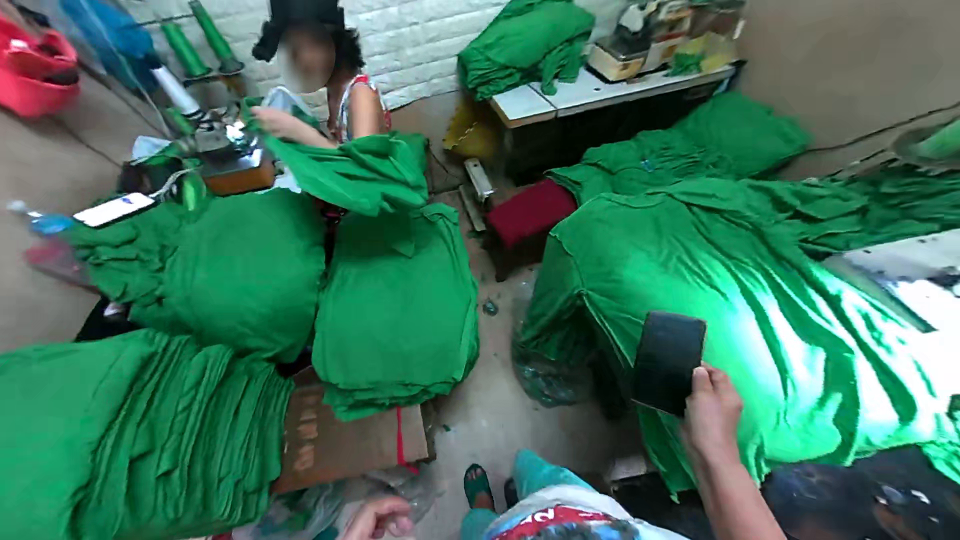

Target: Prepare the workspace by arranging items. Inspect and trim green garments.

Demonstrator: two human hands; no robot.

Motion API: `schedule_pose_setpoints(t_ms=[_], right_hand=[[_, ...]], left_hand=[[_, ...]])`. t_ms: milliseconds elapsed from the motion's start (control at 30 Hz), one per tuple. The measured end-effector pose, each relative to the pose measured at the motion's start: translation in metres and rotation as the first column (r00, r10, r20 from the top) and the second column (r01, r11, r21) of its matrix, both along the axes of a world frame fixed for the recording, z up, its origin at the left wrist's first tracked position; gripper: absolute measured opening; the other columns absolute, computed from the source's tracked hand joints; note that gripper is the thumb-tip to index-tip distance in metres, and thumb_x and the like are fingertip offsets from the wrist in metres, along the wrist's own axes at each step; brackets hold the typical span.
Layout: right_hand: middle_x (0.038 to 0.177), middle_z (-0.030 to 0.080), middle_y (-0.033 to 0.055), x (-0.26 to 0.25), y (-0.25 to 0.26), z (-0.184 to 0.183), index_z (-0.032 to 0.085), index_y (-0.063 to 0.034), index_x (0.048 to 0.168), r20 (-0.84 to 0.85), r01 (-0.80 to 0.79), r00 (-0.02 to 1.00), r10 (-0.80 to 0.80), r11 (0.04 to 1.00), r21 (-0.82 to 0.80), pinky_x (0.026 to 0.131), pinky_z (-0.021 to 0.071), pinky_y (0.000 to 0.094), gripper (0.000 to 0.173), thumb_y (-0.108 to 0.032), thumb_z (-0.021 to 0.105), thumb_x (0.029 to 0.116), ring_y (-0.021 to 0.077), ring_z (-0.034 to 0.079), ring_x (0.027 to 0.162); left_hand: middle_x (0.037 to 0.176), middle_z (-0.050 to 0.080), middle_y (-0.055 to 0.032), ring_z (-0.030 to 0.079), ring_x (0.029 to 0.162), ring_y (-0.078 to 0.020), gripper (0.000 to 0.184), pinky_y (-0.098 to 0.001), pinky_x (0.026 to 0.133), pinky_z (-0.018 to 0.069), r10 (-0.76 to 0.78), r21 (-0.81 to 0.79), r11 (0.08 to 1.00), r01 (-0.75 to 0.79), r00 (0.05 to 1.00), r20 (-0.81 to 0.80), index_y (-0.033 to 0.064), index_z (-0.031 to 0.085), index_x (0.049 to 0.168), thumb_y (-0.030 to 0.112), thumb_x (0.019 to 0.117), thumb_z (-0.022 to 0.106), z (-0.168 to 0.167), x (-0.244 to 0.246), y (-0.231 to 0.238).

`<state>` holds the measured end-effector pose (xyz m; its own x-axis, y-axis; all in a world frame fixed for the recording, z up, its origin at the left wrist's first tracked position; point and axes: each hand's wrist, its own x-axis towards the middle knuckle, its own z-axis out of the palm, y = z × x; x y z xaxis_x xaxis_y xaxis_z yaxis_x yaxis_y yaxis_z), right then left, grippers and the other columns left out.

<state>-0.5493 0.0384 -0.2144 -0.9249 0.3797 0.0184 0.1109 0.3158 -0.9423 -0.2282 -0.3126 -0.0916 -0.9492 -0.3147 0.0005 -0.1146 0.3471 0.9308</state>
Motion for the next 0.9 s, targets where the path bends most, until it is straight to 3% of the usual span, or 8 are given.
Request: schedule_pose_setpoints(t_ms=[67, 167, 333, 467, 633, 733, 800, 900], right_hand=[[0.124, 0.060, 0.0250, -0.005, -0.001, 0.007, 0.055, 0.0132, 0.129, 0.007, 0.081, 0.997, -0.081, 0.996, -0.021, 0.099, 0.0490, 0.0368, 0.037, -0.014, 0.037, 0.1102, 0.0196, 0.060, 0.110], [0.120, 0.060, 0.0215, -0.021, 0.005, 0.013, 0.054, 0.0130, 0.128, 0.000, 0.196, 0.981, -0.196, 0.979, -0.059, 0.095, 0.0499, 0.0342, 0.036, -0.013, 0.037, 0.1102, 0.0152, 0.060, 0.104], [0.117, 0.059, 0.0189, -0.072, 0.013, 0.020, 0.053, 0.0133, 0.129, -0.029, 0.362, 0.930, -0.366, 0.927, -0.100, 0.094, 0.0500, 0.0310, 0.037, -0.014, 0.036, 0.1104, 0.0112, 0.059, 0.101], [0.104, 0.058, 0.0104, -0.141, 0.018, 0.014, 0.055, 0.0107, 0.122, -0.077, 0.419, 0.901, -0.427, 0.902, -0.103, 0.085, 0.0518, 0.0266, 0.034, -0.016, 0.038, 0.1096, 0.0046, 0.059, 0.089], [0.110, 0.060, 0.0134, -0.240, 0.008, 0.029, 0.053, 0.0117, 0.126, -0.082, 0.308, 0.944, -0.319, 0.943, -0.130, 0.088, 0.0528, 0.0280, 0.034, -0.013, 0.039, 0.1092, 0.0066, 0.060, 0.093], [0.102, 0.062, 0.0051, -0.290, -0.009, 0.045, 0.057, 0.0072, 0.123, -0.094, 0.156, 0.981, -0.171, 0.976, -0.151, 0.081, 0.0550, 0.0227, 0.029, -0.013, 0.040, 0.1085, 0.0009, 0.062, 0.086], [0.097, 0.064, 0.0017, -0.314, -0.028, 0.057, 0.058, 0.0050, 0.120, -0.086, 0.074, 0.992, -0.092, 0.979, -0.192, 0.077, 0.0566, 0.0222, 0.027, -0.011, 0.041, 0.1074, 0.0003, 0.064, 0.082], [0.094, 0.068, 0.0000, -0.341, -0.056, 0.064, 0.061, 0.0008, 0.118, -0.072, -0.048, 0.997, 0.029, 0.960, -0.275, 0.077, 0.0597, 0.0260, 0.027, -0.012, 0.041, 0.1056, 0.0043, 0.068, 0.082]], left_hand=[[0.104, 0.071, -0.0173, 0.069, 0.095, -0.0212, 0.031, -0.0386, 0.088, 0.0568, 0.003, -0.102, 0.995, 0.018, 0.978, 0.206, -0.0081, 0.066, 0.117, 0.017, 0.0980, 0.064, -0.004, -0.043, -0.013], [0.109, 0.070, -0.0203, 0.069, 0.102, -0.0325, 0.034, -0.0514, 0.094, 0.0542, -0.112, -0.130, 0.975, 0.180, 0.904, 0.412, -0.0059, 0.065, 0.121, 0.020, 0.1003, 0.063, -0.016, -0.108, -0.030], [0.113, 0.070, -0.0219, 0.069, 0.104, -0.0340, 0.037, -0.0524, 0.096, 0.0537, -0.354, -0.066, 0.901, 0.429, 0.814, 0.460, -0.0052, 0.064, 0.126, 0.023, 0.1022, 0.061, -0.038, -0.214, -0.046], [0.113, 0.071, -0.0210, 0.069, 0.106, -0.0347, 0.038, -0.0541, 0.097, 0.0526, -0.472, -0.039, 0.836, 0.548, 0.753, 0.458, -0.0042, 0.064, 0.127, 0.026, 0.1036, 0.059, -0.059, -0.316, -0.048], [0.113, 0.071, -0.0199, 0.069, 0.107, -0.0329, 0.035, -0.0520, 0.098, 0.0526, -0.576, -0.035, 0.773, 0.633, 0.724, 0.380, -0.0033, 0.065, 0.125, 0.023, 0.1033, 0.059, -0.063, -0.456, -0.030], [0.115, 0.071, -0.0197, 0.069, 0.108, -0.0303, 0.035, -0.0484, 0.099, 0.0534, -0.652, -0.002, 0.739, 0.674, 0.715, 0.253, -0.0032, 0.063, 0.129, 0.021, 0.1039, 0.059, -0.050, -0.533, -0.010], [0.122, 0.068, -0.0193, 0.067, 0.113, -0.0296, 0.043, -0.0480, 0.100, 0.0531, -0.678, 0.069, 0.729, 0.681, 0.705, 0.207, -0.0022, 0.055, 0.138, 0.025, 0.1046, 0.057, -0.046, -0.578, 0.011], [0.144, 0.055, -0.0204, 0.060, 0.127, -0.0292, 0.063, -0.0458, 0.105, 0.0511, -0.674, 0.233, 0.735, 0.637, 0.725, 0.143, 0.0007, 0.032, 0.157, 0.031, 0.1064, 0.053, -0.043, -0.633, 0.043]])
